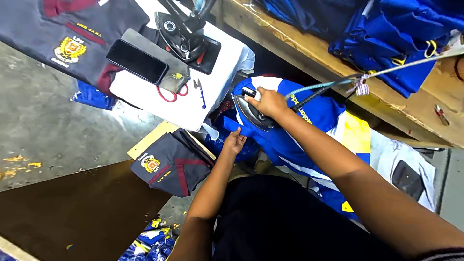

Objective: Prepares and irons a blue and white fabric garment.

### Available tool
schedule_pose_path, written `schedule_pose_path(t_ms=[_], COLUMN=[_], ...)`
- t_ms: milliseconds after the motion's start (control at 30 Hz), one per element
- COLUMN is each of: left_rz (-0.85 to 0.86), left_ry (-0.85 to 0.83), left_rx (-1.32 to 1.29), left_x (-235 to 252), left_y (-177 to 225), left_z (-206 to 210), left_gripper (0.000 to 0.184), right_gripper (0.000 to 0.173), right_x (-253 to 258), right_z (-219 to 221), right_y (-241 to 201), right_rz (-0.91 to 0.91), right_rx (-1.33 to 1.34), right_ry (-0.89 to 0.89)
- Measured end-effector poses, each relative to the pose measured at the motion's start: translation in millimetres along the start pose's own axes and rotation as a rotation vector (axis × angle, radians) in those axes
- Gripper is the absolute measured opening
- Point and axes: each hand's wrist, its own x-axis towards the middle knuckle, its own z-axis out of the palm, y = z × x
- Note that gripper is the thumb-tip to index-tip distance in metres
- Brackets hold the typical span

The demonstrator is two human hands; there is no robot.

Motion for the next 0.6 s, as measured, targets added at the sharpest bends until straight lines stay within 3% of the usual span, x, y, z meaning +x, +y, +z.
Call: schedule_pose_path(t_ms=[167,333,433,600], left_rz=[0.025,0.038,0.014,0.023], left_ry=[0.016,-0.022,-0.151,-0.129], left_rx=[-0.027,0.018,0.261,0.427], left_x=[2,0,-8,-15], left_y=[-1,-8,-32,-54], left_z=[1,2,1,10], left_gripper=[0.016,0.02,0.037,0.024], right_gripper=[0.065,0.064,0.068,0.068], right_x=[-37,-84,-85,-53], right_z=[16,34,35,16], right_y=[33,76,90,80], right_rz=[-0.039,0.181,0.296,0.391], right_rx=[-0.011,0.087,0.121,0.228], right_ry=[-0.004,0.052,0.103,0.143])
